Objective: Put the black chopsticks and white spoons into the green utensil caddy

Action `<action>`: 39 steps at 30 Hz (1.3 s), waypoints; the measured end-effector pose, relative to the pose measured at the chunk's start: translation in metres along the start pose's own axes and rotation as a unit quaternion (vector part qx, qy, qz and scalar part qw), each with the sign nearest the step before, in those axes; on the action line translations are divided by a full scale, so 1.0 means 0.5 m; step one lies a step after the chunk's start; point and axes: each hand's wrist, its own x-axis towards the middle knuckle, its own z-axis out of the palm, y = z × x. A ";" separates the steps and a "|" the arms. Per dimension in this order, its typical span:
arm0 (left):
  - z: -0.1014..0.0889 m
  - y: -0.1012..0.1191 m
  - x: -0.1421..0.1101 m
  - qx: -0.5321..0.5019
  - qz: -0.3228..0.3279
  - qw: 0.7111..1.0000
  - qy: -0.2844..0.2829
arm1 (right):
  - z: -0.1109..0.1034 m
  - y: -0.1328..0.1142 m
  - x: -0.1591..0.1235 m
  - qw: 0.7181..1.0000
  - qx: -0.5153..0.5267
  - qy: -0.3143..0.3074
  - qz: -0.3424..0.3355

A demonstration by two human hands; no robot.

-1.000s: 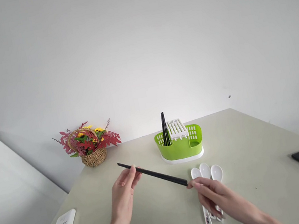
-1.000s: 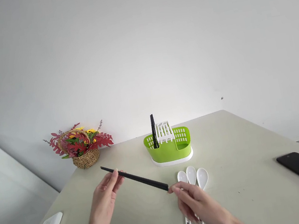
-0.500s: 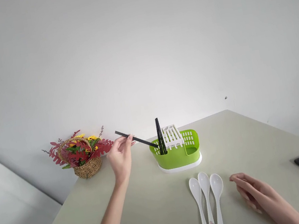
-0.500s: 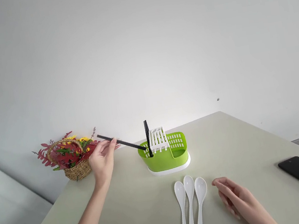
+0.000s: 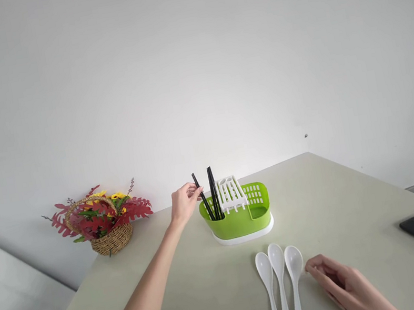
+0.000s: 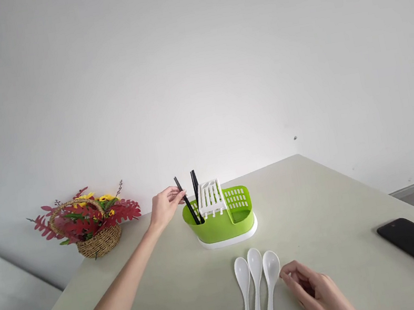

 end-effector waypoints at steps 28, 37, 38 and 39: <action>-0.021 -0.224 -0.354 -0.089 -0.196 0.969 0.121 | 0.005 0.014 -0.012 0.995 -0.071 0.069 -0.015; -0.032 -0.106 -0.532 -0.082 -0.232 0.969 -0.002 | -0.011 0.020 0.047 0.987 -0.101 0.124 0.008; -0.033 -0.093 -0.554 -0.085 -0.236 0.968 -0.002 | -0.012 0.016 0.058 0.989 -0.105 0.105 0.015; -0.033 -0.081 -0.572 -0.086 -0.238 0.967 -0.002 | -0.014 0.012 0.068 0.990 -0.110 0.083 0.019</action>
